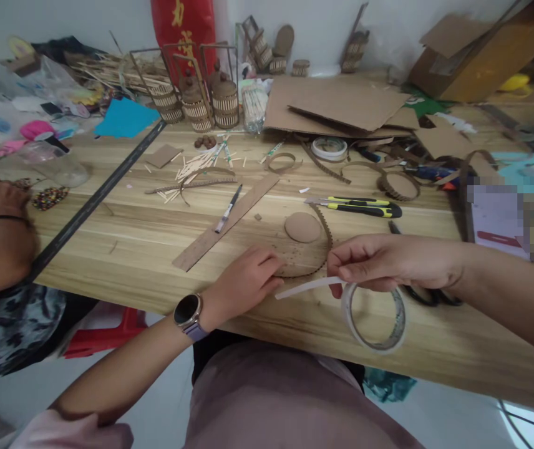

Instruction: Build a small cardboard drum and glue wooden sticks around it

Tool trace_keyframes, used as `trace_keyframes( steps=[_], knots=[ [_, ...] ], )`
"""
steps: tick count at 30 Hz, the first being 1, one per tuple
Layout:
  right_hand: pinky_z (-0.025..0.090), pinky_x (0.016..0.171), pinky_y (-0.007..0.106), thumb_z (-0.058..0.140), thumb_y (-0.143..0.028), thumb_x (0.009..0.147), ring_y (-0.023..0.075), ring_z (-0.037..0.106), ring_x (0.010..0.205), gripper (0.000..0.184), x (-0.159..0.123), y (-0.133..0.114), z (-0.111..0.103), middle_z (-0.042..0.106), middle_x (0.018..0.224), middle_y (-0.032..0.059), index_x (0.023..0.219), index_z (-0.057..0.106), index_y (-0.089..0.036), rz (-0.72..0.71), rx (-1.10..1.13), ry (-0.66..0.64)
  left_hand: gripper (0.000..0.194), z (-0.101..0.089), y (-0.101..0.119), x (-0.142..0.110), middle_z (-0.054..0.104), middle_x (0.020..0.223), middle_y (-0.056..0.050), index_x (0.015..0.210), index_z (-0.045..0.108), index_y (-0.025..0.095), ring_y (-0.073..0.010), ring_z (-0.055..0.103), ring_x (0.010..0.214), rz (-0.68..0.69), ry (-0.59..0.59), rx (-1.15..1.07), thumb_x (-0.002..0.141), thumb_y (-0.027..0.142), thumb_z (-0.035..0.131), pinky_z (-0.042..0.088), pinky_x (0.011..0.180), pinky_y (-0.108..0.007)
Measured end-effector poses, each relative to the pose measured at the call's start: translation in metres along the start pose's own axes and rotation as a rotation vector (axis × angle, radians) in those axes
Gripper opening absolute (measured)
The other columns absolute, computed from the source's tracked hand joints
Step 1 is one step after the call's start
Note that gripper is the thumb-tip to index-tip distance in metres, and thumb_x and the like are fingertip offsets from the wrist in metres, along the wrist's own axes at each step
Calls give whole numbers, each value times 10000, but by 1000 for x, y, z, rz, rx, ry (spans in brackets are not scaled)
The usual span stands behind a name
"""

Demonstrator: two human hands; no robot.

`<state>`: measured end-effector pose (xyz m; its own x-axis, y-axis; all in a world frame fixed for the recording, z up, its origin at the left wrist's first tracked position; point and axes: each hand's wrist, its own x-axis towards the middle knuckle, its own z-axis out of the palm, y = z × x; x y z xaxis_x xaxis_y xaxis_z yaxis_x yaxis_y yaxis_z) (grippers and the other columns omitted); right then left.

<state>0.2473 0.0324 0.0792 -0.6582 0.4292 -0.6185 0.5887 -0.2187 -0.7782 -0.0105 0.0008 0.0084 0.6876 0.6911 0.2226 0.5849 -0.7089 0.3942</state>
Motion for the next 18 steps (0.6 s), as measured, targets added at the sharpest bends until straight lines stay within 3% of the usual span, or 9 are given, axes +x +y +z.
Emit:
trace_keyframes(
  steps=[6,10,15,18],
  knots=[
    [112,370,212,699,-555,760,17,243,418,412,0,-5,3,543,655,-43,802,626,-151,-22,179,-89,195,5,5,8,613,866,-79,869,654,125,-216,564,861,136,-146,236,961,120,482,505,783,-347],
    [89,359,204,713,-538,759,15,237,414,404,4,-4,7,501,619,-61,772,595,-152,-45,254,-130,179,4,18,3,631,934,-110,952,640,118,-256,564,901,259,-253,368,964,119,461,504,720,-365],
    [114,383,195,729,-510,768,18,258,436,395,15,0,17,433,596,-83,757,563,-151,-122,336,-171,175,2,27,-3,645,1013,-136,984,639,105,-257,568,931,210,-320,371,968,127,466,501,727,-356],
    [175,414,183,727,-508,780,12,303,471,401,20,0,31,500,697,-55,786,561,-143,-226,443,-187,127,1,25,-1,656,960,-104,1011,639,114,-238,573,921,230,-319,311,941,117,533,493,796,-354]
  ],
)
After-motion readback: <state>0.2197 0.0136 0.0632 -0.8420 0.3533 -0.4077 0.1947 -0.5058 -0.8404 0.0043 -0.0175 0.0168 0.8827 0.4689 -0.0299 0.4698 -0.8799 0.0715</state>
